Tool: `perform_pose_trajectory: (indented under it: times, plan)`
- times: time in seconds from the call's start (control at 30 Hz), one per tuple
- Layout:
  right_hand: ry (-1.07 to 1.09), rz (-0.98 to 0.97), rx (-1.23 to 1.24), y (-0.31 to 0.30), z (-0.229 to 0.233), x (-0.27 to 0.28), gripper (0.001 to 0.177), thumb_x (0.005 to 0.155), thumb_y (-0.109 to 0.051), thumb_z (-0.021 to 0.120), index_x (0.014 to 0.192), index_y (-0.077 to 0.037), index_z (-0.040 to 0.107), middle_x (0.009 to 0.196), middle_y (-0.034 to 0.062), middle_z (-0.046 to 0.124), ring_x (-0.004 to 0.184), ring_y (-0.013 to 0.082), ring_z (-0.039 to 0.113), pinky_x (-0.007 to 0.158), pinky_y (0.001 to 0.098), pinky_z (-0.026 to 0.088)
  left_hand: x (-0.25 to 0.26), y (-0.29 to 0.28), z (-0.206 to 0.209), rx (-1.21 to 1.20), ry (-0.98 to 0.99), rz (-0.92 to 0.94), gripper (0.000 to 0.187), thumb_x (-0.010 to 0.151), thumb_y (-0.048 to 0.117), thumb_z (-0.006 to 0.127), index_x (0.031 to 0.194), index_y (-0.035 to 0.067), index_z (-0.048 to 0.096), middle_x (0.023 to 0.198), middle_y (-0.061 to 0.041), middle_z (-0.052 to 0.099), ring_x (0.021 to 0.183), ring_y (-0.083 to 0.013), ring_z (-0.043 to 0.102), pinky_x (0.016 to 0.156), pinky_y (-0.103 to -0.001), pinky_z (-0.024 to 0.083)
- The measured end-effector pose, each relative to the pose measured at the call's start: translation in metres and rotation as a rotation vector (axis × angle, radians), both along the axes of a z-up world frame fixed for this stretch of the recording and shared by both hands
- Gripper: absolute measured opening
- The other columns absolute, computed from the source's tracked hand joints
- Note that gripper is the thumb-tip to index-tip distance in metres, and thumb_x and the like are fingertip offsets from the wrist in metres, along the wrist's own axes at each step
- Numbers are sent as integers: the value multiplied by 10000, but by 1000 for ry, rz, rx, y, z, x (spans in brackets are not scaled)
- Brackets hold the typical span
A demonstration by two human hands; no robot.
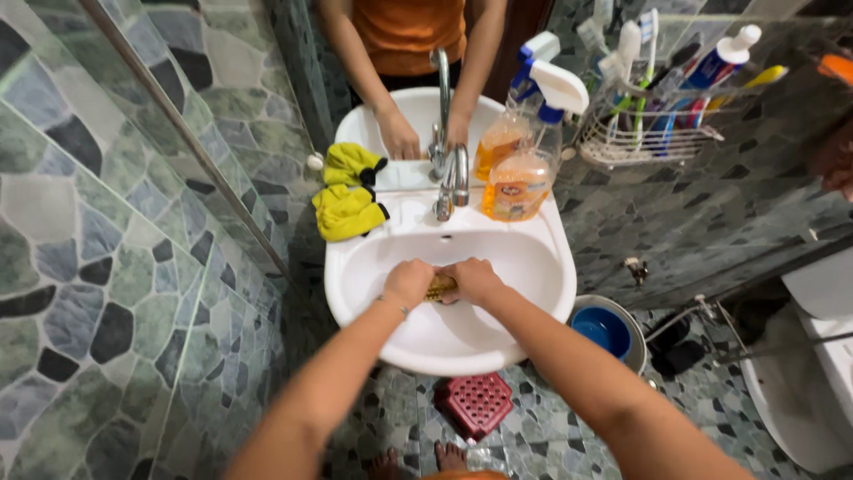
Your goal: The person cleans a bathroom sink by spraying cleaner, scrubbing with a sponge, and wiping with a cloth. They rinse the sponge and cloth under the faucet and wipe the sink basin and surrounding surfaces.
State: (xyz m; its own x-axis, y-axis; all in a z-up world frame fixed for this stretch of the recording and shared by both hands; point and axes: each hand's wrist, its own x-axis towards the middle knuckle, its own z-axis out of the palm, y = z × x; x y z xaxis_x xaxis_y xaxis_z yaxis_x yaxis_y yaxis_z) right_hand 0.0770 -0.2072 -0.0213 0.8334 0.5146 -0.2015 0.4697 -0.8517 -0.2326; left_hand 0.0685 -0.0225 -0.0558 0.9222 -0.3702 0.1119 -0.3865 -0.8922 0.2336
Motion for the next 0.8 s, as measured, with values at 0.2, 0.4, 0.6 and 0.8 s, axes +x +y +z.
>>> perform_pose_trajectory:
  times: [0.2,0.4,0.6,0.8]
  plan:
    - [188,122,-170,-66,49,1,673,614,-384,921,1252,-270,739,1055,40,776,964,269,739,885,374,571,-10,2,33,-166,639,-217,404,734,151,824,1119,150,702,1079,-149,726,1034,-338,691,925,-430,545]
    - [0,-56,-158,-89,112,-31,630,680,-349,880,1285,-324,707,1051,42,772,991,265,719,882,407,541,3,-7,-21,-120,330,6,370,895,92,614,1242,189,696,1141,-154,738,1095,-342,686,946,-461,531]
    - [-25,-91,-105,-88,117,-43,601,687,-316,866,1270,-331,722,1035,53,774,980,267,720,896,410,531,-2,-21,-9,-42,347,-1,421,870,184,674,1281,246,603,1120,-120,725,1070,-325,685,903,-459,542]
    - [-19,-93,-69,-87,113,-39,598,667,-296,878,1248,-315,736,1028,56,776,974,268,721,902,402,528,2,-26,-6,-112,412,58,321,891,118,610,1196,210,573,1088,-112,729,1035,-341,687,858,-465,534]
